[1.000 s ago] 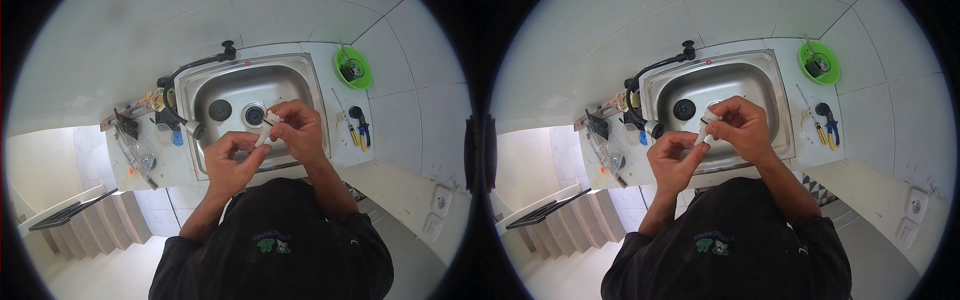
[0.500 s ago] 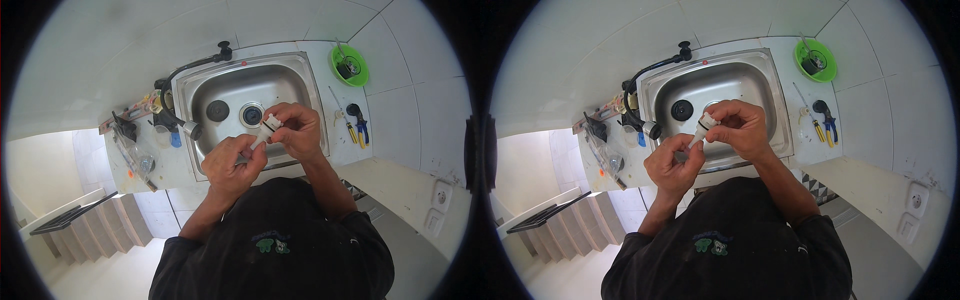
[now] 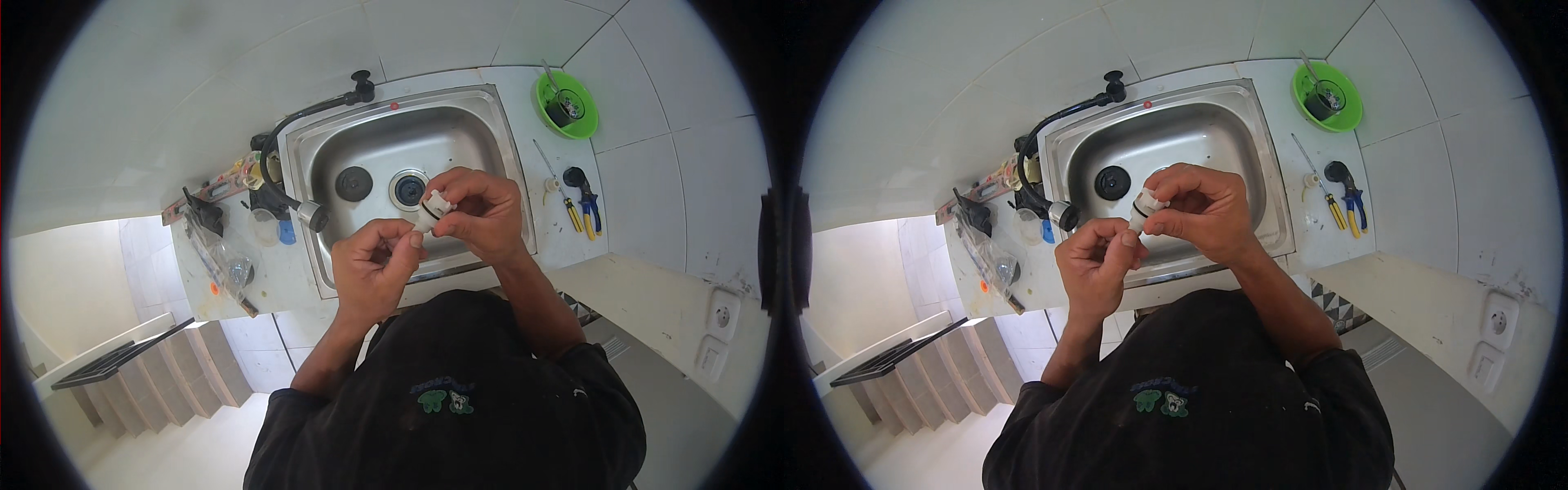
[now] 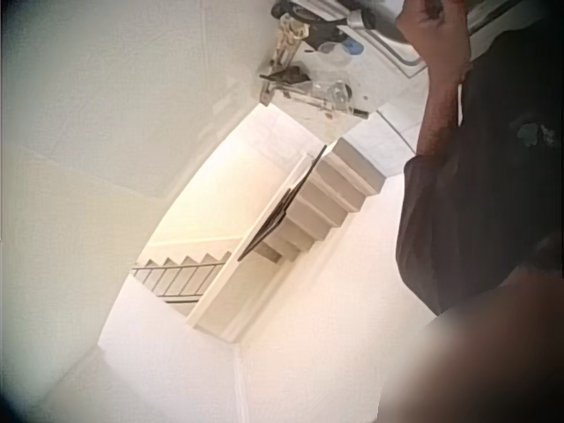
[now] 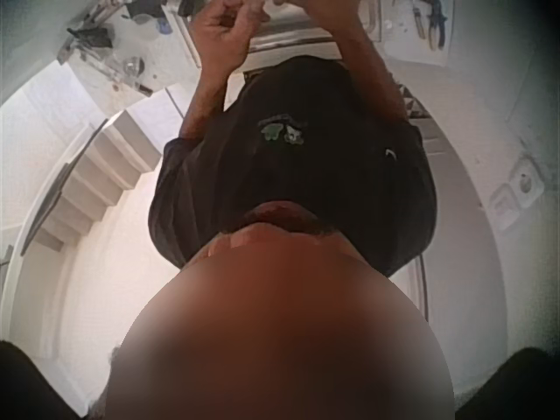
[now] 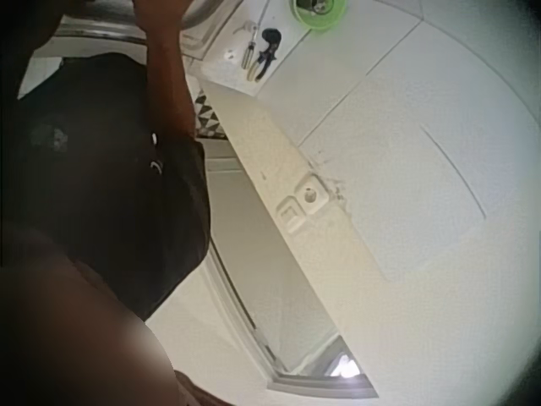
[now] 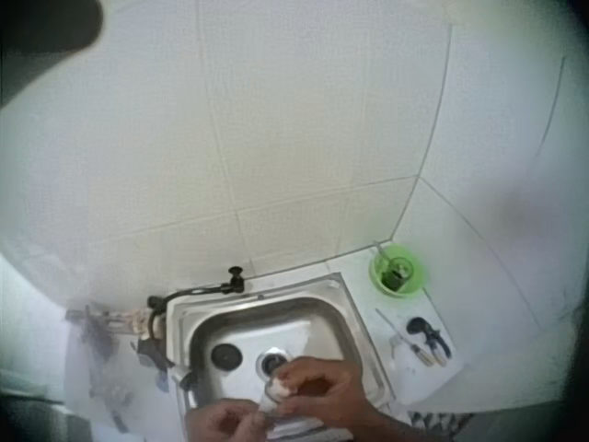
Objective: Repairing a sink faucet cartridge or valve assembly.
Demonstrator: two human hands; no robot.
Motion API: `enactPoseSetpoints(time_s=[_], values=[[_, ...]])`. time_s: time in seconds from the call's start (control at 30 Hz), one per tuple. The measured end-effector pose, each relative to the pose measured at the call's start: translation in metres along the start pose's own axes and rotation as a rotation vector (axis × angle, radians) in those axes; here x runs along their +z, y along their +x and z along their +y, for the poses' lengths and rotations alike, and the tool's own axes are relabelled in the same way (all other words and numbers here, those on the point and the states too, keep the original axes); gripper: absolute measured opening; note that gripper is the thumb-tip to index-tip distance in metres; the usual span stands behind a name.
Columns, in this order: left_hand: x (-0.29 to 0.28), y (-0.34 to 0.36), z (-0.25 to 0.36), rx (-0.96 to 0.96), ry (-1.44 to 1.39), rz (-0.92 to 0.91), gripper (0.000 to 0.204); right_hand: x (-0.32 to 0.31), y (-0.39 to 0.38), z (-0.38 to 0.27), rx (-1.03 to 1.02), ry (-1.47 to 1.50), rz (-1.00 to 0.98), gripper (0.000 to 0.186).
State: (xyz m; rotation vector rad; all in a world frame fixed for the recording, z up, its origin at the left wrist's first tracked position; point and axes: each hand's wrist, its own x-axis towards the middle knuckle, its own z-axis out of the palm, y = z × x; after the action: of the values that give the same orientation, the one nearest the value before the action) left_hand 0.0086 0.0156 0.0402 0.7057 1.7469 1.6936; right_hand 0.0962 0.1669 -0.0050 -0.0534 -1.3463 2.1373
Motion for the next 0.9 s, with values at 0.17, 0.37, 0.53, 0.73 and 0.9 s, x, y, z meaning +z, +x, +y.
enactPoseSetpoints(time_s=[0.17,0.37,0.53,0.73,0.9], values=[[-0.005,0.001,-0.001,-0.074,-0.084,-0.039,0.008,-0.002,-0.001,0.0,-0.023,-0.039,-0.011,0.029],[-0.016,0.006,-0.017,0.084,-0.058,-0.047,0.016,0.002,0.0,-0.002,0.002,-0.093,-0.007,0.027],[-0.02,0.012,-0.04,0.09,0.004,-0.05,0.017,0.004,0.002,0.001,-0.069,-0.349,-0.038,0.027],[-0.02,0.018,-0.038,0.453,0.265,0.003,0.021,0.022,0.006,-0.011,-0.176,-0.688,-0.112,0.04],[-0.025,0.019,-0.044,0.506,0.304,0.017,0.022,0.03,0.007,-0.018,-0.266,-0.793,-0.151,0.043]])
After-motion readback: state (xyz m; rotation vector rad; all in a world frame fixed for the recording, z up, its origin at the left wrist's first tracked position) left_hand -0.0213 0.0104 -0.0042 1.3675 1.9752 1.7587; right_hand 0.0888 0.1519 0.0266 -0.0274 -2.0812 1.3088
